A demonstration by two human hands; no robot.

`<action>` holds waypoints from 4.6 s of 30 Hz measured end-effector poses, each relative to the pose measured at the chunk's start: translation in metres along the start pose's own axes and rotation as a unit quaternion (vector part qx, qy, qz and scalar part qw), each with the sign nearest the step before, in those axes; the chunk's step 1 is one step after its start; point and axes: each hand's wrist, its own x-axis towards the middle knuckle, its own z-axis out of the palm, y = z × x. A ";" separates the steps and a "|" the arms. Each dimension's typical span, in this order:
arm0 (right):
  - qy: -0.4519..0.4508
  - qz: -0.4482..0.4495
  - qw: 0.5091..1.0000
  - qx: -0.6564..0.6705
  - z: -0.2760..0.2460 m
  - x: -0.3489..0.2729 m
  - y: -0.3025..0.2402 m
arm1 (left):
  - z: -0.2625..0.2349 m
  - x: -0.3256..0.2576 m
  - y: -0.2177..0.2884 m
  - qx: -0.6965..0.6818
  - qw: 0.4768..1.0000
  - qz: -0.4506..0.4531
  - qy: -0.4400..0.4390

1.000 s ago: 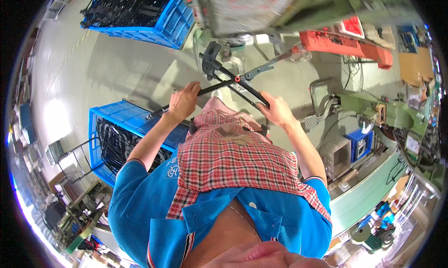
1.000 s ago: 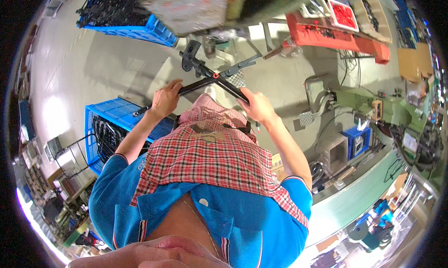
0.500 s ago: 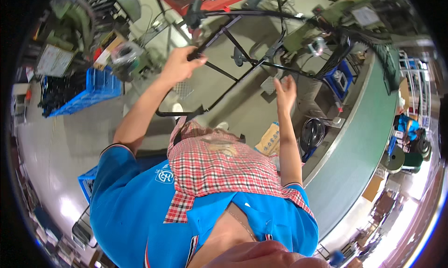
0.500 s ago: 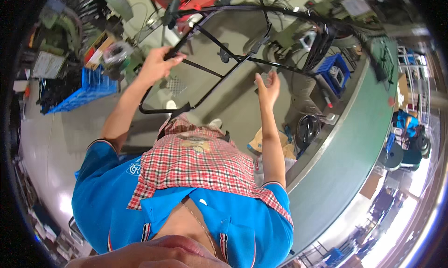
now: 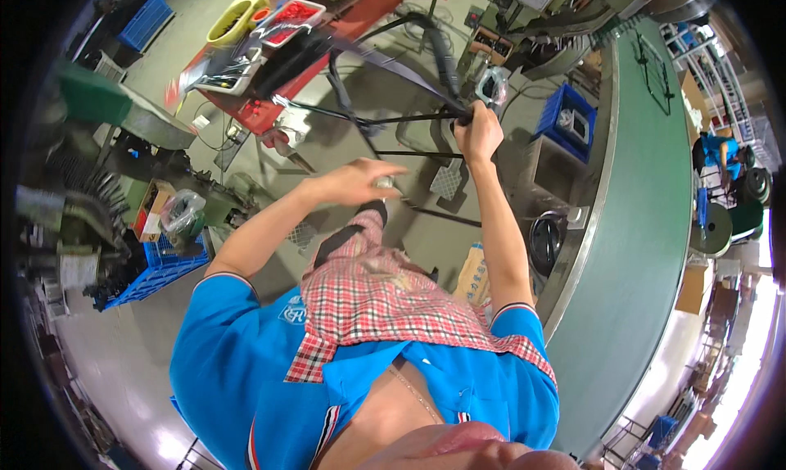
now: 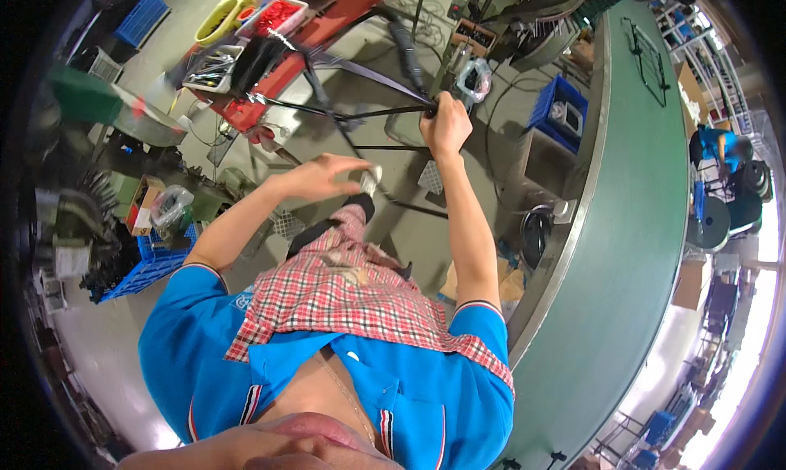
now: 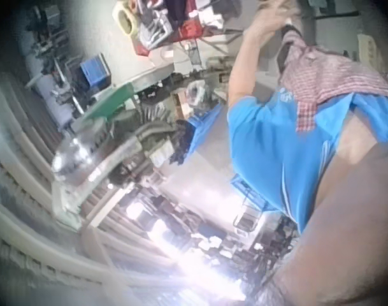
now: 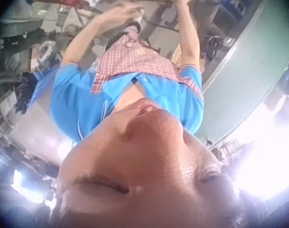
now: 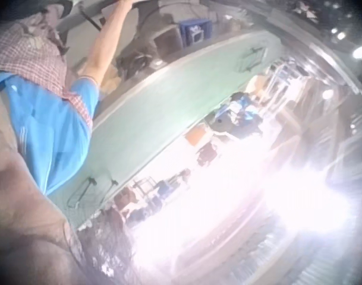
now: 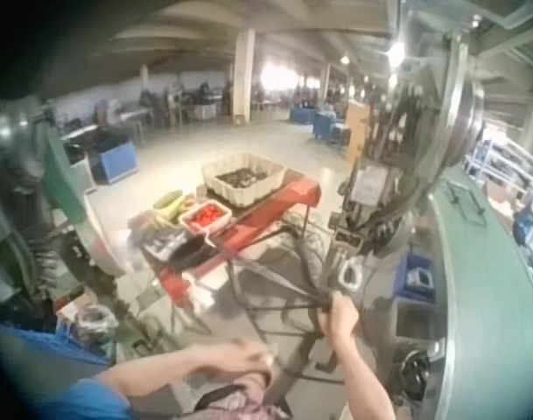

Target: The person repeatedly picks up black plastic frames from a blue crate, places them into a green press machine, and operates the press to attach small red components. The person then removes the finished frames and places them into a separate blue crate.

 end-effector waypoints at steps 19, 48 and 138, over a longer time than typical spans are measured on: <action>-0.247 -0.091 0.960 -0.100 0.030 0.156 0.095 | -0.171 0.413 -0.098 0.415 0.855 0.305 -0.062; -0.244 0.049 0.944 -0.216 0.092 0.101 0.175 | -0.162 0.590 -0.177 0.253 0.947 0.156 -0.124; -0.137 0.145 0.954 -0.224 0.040 0.070 0.145 | -0.176 0.355 -0.123 0.305 0.945 0.114 -0.037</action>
